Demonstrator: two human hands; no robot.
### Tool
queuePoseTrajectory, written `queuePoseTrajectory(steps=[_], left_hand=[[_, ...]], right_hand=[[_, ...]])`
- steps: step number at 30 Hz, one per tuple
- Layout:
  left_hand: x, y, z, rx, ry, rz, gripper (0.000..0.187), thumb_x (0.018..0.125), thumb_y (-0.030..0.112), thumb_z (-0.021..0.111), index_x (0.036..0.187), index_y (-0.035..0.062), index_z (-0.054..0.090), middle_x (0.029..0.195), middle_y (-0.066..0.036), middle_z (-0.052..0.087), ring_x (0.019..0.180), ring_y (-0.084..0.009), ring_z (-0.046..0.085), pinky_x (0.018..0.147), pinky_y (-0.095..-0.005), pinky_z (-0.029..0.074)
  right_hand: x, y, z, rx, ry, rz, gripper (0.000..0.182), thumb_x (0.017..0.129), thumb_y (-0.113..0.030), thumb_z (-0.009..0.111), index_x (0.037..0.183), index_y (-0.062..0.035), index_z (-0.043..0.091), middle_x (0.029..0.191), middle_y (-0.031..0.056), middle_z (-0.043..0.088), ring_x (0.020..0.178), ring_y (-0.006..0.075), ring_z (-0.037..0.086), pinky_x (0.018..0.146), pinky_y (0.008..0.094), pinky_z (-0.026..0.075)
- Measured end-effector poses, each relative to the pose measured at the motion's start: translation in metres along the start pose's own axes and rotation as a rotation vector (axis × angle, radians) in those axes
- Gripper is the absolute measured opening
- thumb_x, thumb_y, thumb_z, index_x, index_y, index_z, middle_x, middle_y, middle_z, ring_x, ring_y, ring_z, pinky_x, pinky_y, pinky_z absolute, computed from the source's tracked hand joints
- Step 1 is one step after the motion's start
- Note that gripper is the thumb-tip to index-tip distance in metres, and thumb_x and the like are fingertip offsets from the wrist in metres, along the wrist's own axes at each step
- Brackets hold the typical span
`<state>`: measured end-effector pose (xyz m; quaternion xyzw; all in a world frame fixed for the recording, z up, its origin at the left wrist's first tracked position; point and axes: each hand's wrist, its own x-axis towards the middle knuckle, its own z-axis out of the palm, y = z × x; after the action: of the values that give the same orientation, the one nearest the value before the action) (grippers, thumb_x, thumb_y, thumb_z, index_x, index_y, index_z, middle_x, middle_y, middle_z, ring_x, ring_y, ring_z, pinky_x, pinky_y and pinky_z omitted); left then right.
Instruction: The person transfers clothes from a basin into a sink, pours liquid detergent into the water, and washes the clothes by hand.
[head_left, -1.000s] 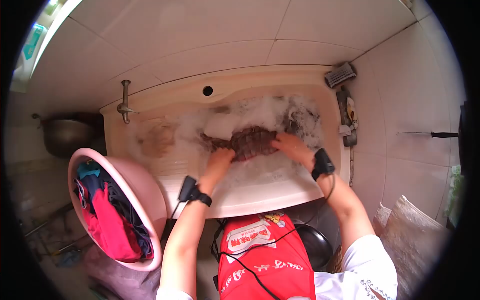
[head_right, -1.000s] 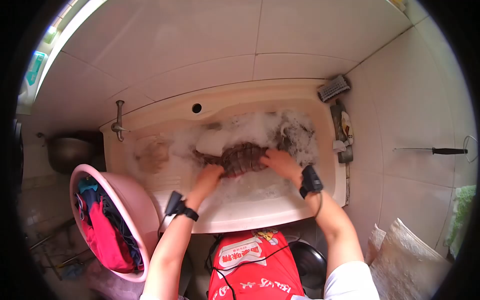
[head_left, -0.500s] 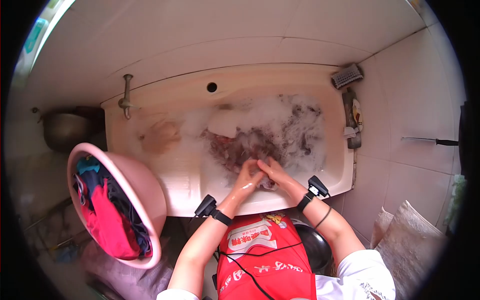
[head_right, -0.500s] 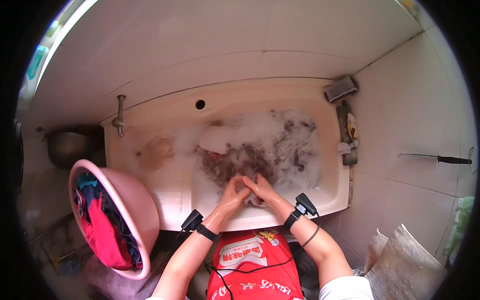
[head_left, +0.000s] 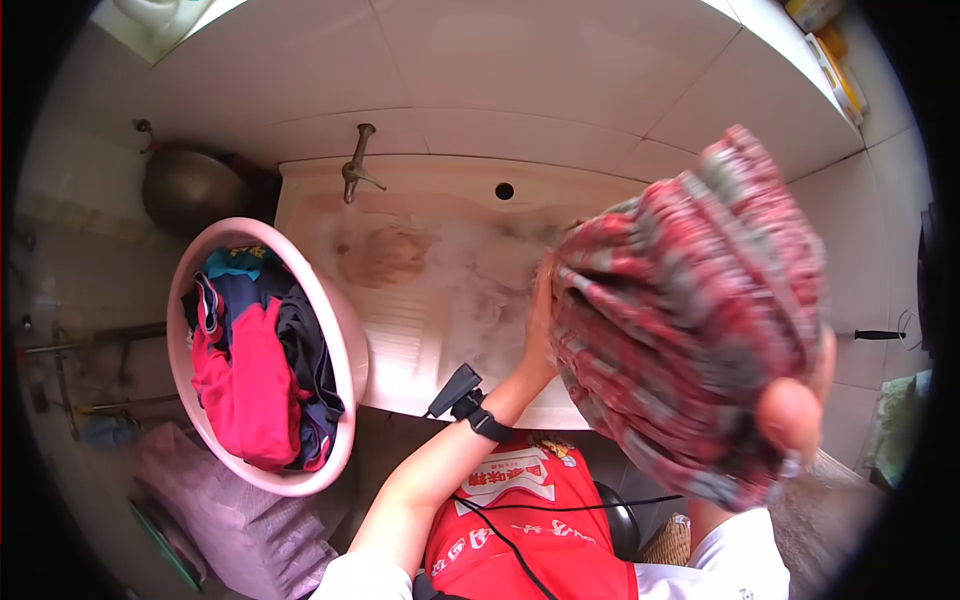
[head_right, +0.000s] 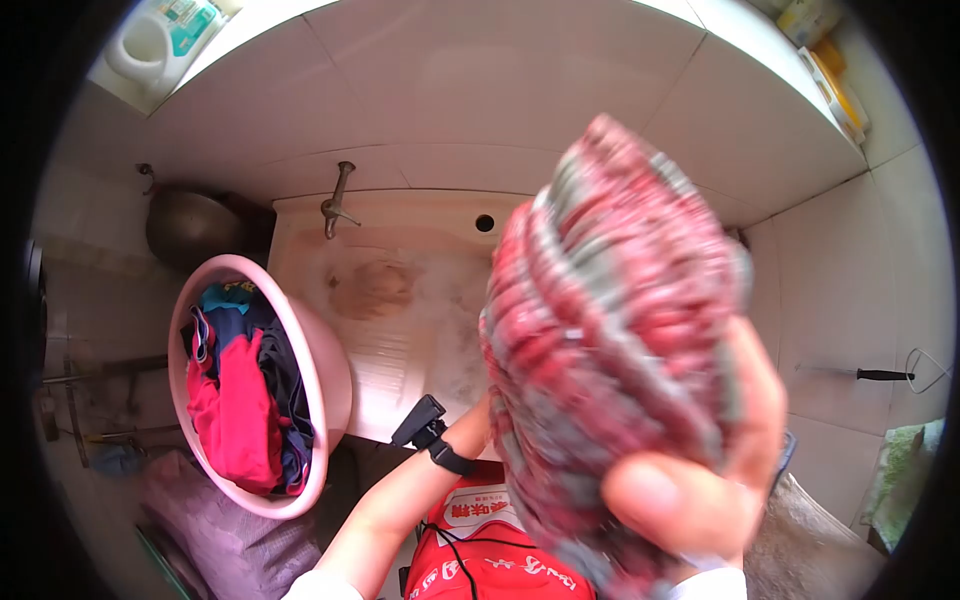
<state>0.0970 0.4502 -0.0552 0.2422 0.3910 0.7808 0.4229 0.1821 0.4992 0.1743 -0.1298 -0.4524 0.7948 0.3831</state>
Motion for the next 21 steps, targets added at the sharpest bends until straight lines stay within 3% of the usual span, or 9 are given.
queuePoseTrajectory(steps=[1, 3, 5, 7, 10, 13, 16, 20, 21], left_hand=[[0.003, 0.004, 0.002, -0.309, 0.092, -0.187, 0.083, 0.075, 0.020, 0.070, 0.139, -0.0015, 0.023, 0.141, -0.016, 0.032, 0.130, -0.0233, 0.031, 0.107, -0.0353, 0.024], [-0.002, 0.001, -0.051, 0.535, 0.044, 0.103, 0.049, 0.084, 0.018, 0.060, 0.126, -0.0018, 0.044, 0.123, -0.012, 0.051, 0.114, -0.0226, 0.048, 0.099, -0.0350, 0.035], [0.012, 0.039, -0.055, 0.793, 0.124, 0.301, 0.031, 0.088, 0.016, 0.055, 0.115, 0.0009, 0.053, 0.109, -0.008, 0.057, 0.101, -0.0217, 0.055, 0.090, -0.0353, 0.044], [0.018, 0.067, -0.057, -0.221, 0.544, -0.108, 0.025, 0.086, 0.022, 0.058, 0.106, 0.0060, 0.058, 0.105, -0.006, 0.060, 0.096, -0.0205, 0.058, 0.082, -0.0370, 0.050], [0.032, 0.097, -0.082, -0.177, 0.750, -0.082, 0.019, 0.084, 0.017, 0.060, 0.099, 0.0058, 0.059, 0.095, -0.007, 0.062, 0.082, -0.0219, 0.062, 0.070, -0.0389, 0.054], [0.041, 0.100, -0.099, -0.064, 0.958, 0.007, 0.015, 0.086, 0.013, 0.054, 0.100, 0.0081, 0.058, 0.089, -0.006, 0.061, 0.075, -0.0199, 0.060, 0.058, -0.0383, 0.053], [0.058, 0.075, -0.118, 0.185, 1.071, 0.322, 0.015, 0.084, 0.005, 0.052, 0.099, 0.0019, 0.054, 0.086, -0.007, 0.058, 0.070, -0.0192, 0.058, 0.060, -0.0337, 0.052], [0.078, 0.042, -0.209, 0.715, 1.327, 0.492, 0.022, 0.080, 0.002, 0.055, 0.101, -0.0051, 0.052, 0.088, -0.011, 0.059, 0.071, -0.0200, 0.058, 0.063, -0.0328, 0.051], [0.073, 0.025, -0.282, 0.895, 0.972, 0.492, 0.029, 0.077, 0.000, 0.056, 0.105, -0.0078, 0.051, 0.093, -0.016, 0.060, 0.077, -0.0267, 0.059, 0.071, -0.0368, 0.050]], right_hand=[[0.011, 0.002, -0.001, 0.163, -0.237, -0.120, 0.079, 0.062, -0.021, 0.074, 0.123, 0.0139, 0.037, 0.113, 0.0229, 0.054, 0.103, 0.0295, 0.056, 0.091, 0.0395, 0.044], [0.013, 0.001, 0.000, 0.083, -0.114, -0.136, 0.072, 0.066, -0.023, 0.068, 0.123, 0.0121, 0.039, 0.115, 0.0235, 0.053, 0.105, 0.0312, 0.054, 0.094, 0.0420, 0.042], [0.014, -0.001, -0.002, -0.077, 0.143, -0.179, 0.060, 0.075, -0.025, 0.057, 0.123, 0.0084, 0.042, 0.120, 0.0246, 0.051, 0.111, 0.0345, 0.051, 0.099, 0.0469, 0.037], [0.021, 0.007, -0.036, -0.295, 0.244, 0.043, 0.052, 0.077, -0.012, 0.061, 0.123, 0.0054, 0.043, 0.116, 0.0141, 0.056, 0.102, 0.0196, 0.056, 0.095, 0.0330, 0.040], [0.024, 0.074, -0.116, -0.344, 0.176, 0.379, 0.043, 0.086, -0.024, 0.062, 0.116, 0.0025, 0.048, 0.100, 0.0062, 0.058, 0.092, 0.0106, 0.055, 0.081, 0.0256, 0.045], [0.008, 0.156, -0.189, -0.709, 0.066, 0.581, 0.057, 0.086, -0.030, 0.058, 0.128, 0.0048, 0.041, 0.121, 0.0195, 0.054, 0.109, 0.0253, 0.053, 0.088, 0.0315, 0.044], [-0.020, 0.238, -0.275, -1.191, 0.056, 0.739, 0.038, 0.081, -0.024, 0.058, 0.112, -0.0011, 0.057, 0.120, 0.0210, 0.053, 0.109, 0.0300, 0.054, 0.089, 0.0353, 0.044], [-0.060, 0.328, -0.350, -1.593, -0.066, 0.146, 0.037, 0.079, -0.022, 0.057, 0.113, -0.0061, 0.057, 0.117, 0.0165, 0.054, 0.114, 0.0323, 0.047, 0.093, 0.0439, 0.040], [-0.064, 0.332, -0.342, -1.592, -0.059, 0.152, 0.037, 0.079, -0.022, 0.057, 0.113, -0.0061, 0.057, 0.117, 0.0165, 0.054, 0.114, 0.0323, 0.047, 0.093, 0.0439, 0.040]])
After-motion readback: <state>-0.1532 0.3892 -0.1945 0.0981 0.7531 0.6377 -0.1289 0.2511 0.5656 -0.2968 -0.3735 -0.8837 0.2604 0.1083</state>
